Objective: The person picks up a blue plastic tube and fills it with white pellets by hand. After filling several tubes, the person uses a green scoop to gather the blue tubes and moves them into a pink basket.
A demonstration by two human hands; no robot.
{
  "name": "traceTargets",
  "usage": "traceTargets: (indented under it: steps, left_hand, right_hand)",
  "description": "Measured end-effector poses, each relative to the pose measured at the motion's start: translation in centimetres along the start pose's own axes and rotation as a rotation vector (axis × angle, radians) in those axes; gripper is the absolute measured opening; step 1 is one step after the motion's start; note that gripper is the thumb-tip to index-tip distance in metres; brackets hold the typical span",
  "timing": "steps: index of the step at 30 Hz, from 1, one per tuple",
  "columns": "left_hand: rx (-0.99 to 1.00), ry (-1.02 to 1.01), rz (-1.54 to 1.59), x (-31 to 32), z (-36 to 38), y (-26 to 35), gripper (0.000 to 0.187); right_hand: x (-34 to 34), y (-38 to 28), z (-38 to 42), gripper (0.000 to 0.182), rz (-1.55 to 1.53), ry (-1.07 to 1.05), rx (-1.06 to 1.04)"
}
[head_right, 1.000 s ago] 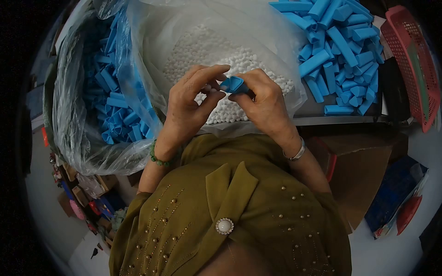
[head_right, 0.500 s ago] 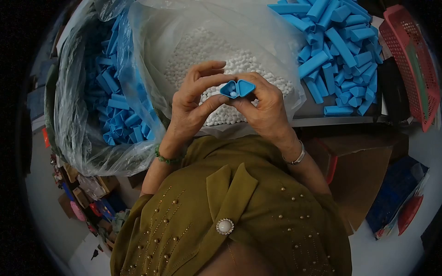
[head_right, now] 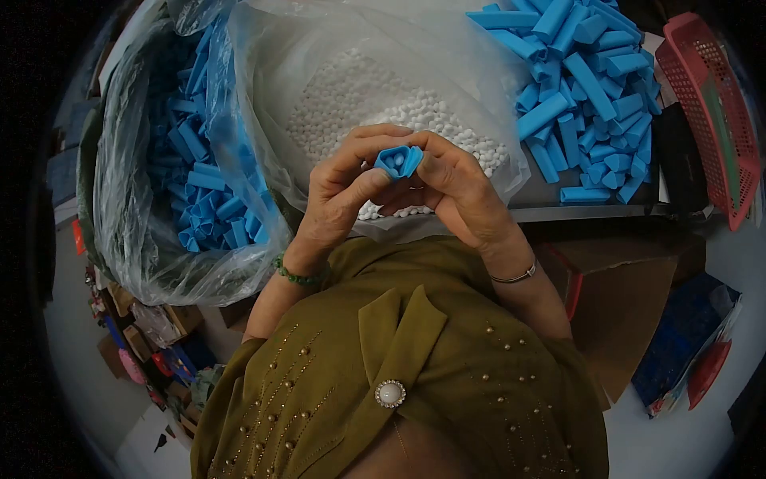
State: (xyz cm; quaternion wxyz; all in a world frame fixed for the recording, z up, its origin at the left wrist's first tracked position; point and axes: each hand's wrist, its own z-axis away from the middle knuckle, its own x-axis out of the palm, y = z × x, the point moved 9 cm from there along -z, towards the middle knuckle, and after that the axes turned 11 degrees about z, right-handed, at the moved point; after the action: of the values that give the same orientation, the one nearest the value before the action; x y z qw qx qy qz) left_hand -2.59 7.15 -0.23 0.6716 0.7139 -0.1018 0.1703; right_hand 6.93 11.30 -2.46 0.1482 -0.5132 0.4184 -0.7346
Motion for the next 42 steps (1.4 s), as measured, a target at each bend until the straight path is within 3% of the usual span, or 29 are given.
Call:
traceTargets:
  steps: [2,7,12,14,16,18,22,24,25,27,32,35,36,38,41,42]
  left_hand:
    - [0.128,-0.007,-0.188,0.5,-0.1,1.0,0.026]
    - [0.158,0.048,-0.205,0.9,-0.1,1.8,0.026]
    - [0.2,-0.016,-0.319,1.9,-0.3,3.2,0.03]
    - [0.01,0.111,-0.278,1.4,-0.4,2.3,0.033]
    - [0.179,0.01,-0.345,2.4,-0.7,3.2,0.04]
    - [0.207,0.016,-0.247,2.3,-0.9,3.4,0.056]
    - [0.198,0.069,-0.225,0.3,-1.0,4.0,0.06]
    - [0.16,0.11,-0.253,-0.6,-0.8,3.4,0.057]
    - [0.165,0.112,-0.252,-0.6,-0.6,3.3,0.057]
    - [0.111,0.069,-0.266,-0.2,-0.3,2.5,0.054]
    - [0.155,-0.031,-0.471,0.9,0.4,2.9,0.05]
    - [0.199,-0.015,-0.531,0.7,1.1,4.9,0.047]
    - [0.175,0.049,-0.599,-0.6,1.5,5.8,0.047]
    - [0.387,0.136,-0.809,-2.3,2.6,9.4,0.039]
    - [0.532,0.555,-1.024,-9.3,5.1,14.3,0.023]
    - [0.405,0.633,-1.114,-11.7,5.4,14.6,0.021]
  right_hand:
    - [0.6,-0.2,-0.2,0.041,-0.04,0.021,0.016]
    - [0.4,-0.6,0.0,0.026,-0.03,0.168,-0.026]
    - [0.6,-1.2,-0.3,0.022,-0.017,0.155,-0.013]
    - [0.4,-1.1,0.1,0.024,0.005,0.102,-0.012]
    - [0.5,-3.0,1.0,0.027,0.207,0.176,-0.101]
    - [0.0,-6.0,2.5,0.029,0.277,0.17,-0.223]
    - [-5.7,-16.4,10.3,0.03,0.705,0.643,-0.794]
    - [-10.2,-19.1,13.0,0.026,0.891,0.921,-0.842]
    - [-11.9,-19.7,13.3,0.026,0.894,0.917,-0.845]
    - [-15.5,-20.4,14.2,0.021,1.126,1.178,-0.657]
    - [-19.2,-19.8,13.0,0.013,1.425,1.176,-0.466]
    - [-19.6,-19.4,12.7,0.014,1.481,1.094,-0.517]
    - [-18.3,-19.4,12.5,0.015,1.492,1.089,-0.553]
    - [-16.5,-18.9,12.5,0.016,1.455,1.126,-0.481]
    - [-11.8,-17.8,11.0,0.017,1.431,0.986,-0.55]
    - [-11.0,-17.4,10.7,0.017,1.427,0.98,-0.556]
